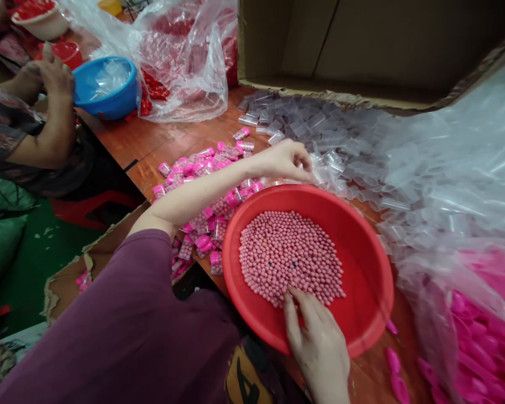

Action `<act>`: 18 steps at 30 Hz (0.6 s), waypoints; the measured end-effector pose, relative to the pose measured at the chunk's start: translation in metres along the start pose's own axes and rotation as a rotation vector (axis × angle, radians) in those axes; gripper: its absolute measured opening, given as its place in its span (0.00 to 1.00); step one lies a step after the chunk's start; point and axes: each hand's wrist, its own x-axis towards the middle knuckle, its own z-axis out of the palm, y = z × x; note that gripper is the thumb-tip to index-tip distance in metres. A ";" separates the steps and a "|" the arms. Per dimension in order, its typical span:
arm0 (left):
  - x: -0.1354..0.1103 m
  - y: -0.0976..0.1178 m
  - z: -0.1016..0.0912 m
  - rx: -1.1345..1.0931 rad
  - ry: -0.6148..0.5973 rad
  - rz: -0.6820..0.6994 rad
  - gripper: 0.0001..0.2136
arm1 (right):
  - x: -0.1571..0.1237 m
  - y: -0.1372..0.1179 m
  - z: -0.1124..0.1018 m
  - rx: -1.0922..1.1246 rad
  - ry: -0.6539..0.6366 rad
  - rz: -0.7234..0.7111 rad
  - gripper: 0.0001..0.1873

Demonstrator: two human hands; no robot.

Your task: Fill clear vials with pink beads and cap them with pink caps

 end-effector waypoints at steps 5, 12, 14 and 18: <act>-0.050 0.020 0.032 0.294 -0.311 0.172 0.05 | 0.001 -0.002 -0.001 -0.032 -0.001 -0.007 0.16; -0.031 0.012 0.014 0.303 -0.341 0.124 0.11 | 0.001 -0.003 -0.001 -0.011 0.000 0.009 0.15; -0.009 -0.004 0.003 0.302 -0.180 0.013 0.13 | 0.001 -0.002 -0.001 -0.018 -0.007 0.007 0.16; 0.023 -0.044 0.004 0.345 -0.137 -0.313 0.13 | 0.001 -0.003 -0.002 -0.012 0.000 0.013 0.15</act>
